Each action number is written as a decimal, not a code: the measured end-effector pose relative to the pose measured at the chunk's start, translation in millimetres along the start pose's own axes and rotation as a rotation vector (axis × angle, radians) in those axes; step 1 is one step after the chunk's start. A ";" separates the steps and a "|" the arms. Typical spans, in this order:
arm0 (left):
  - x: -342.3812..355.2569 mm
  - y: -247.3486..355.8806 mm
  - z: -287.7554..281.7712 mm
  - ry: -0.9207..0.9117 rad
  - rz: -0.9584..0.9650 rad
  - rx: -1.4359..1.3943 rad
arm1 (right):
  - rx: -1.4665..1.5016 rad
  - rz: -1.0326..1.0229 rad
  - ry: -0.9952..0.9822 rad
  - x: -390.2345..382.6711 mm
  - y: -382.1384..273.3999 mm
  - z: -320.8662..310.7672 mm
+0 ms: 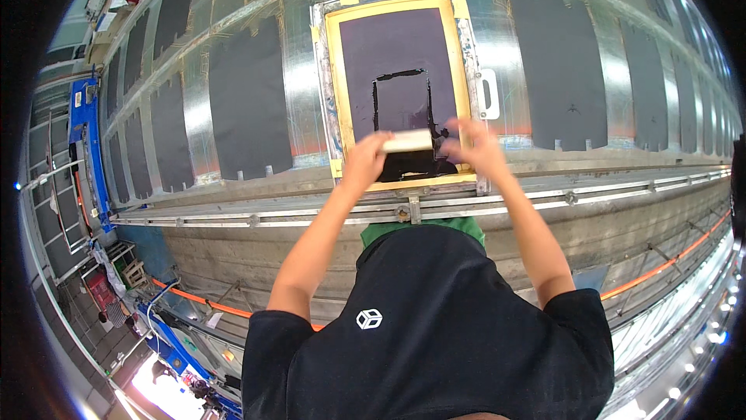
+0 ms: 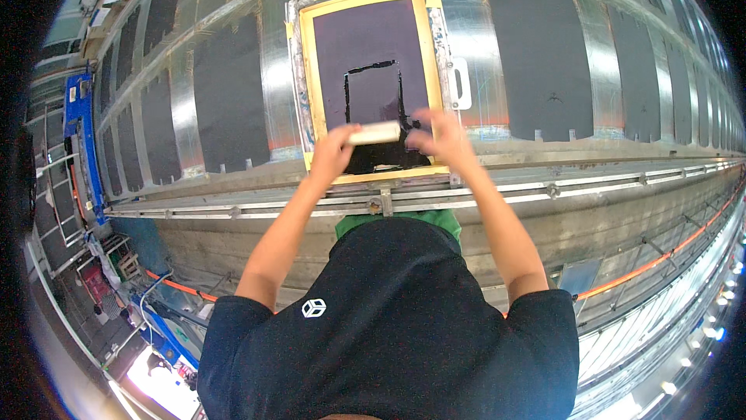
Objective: The person uses a white squeegee to spread black ink across a purple screen printing frame. They repeatedly pull the ink from the bottom to the top of the frame, ensuring even coverage. The person briefly lifts the frame to inspect the ink distribution before continuing the spreading process.
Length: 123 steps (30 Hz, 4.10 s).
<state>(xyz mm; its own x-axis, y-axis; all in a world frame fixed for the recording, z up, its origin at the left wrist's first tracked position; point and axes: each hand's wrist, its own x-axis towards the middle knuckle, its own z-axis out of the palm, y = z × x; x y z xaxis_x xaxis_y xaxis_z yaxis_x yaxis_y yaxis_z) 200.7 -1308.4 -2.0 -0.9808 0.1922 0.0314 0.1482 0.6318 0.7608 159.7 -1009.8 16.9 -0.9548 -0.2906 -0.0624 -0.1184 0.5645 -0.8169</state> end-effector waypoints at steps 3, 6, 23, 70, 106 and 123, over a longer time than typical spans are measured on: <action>61.1 -11.2 -11.7 0.084 -0.059 0.009 | -0.169 0.171 0.424 54.5 70.0 -28.0; 96.9 -10.1 -21.8 0.071 -0.146 -0.024 | 0.104 0.312 0.382 86.9 78.3 -33.3; -111.0 -44.5 -44.0 0.143 0.080 0.157 | 0.188 0.298 0.462 130.9 -28.9 48.0; -155.7 -271.2 -282.3 0.040 0.045 0.155 | -0.409 -0.139 -0.184 59.0 -268.8 396.8; -75.9 -292.6 -289.1 0.213 0.000 0.094 | 0.063 0.318 0.403 185.5 -131.9 342.1; -294.3 -388.8 -425.3 0.206 0.012 0.237 | 0.189 0.194 0.506 218.1 -318.0 537.8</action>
<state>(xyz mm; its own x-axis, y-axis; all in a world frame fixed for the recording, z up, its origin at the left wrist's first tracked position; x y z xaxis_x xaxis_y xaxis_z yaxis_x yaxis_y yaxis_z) 377.9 -1929.9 -31.4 -0.9802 0.0598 0.1888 0.1616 0.7926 0.5880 135.7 -1668.1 -45.3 -0.9713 0.2370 0.0224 0.0787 0.4088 -0.9092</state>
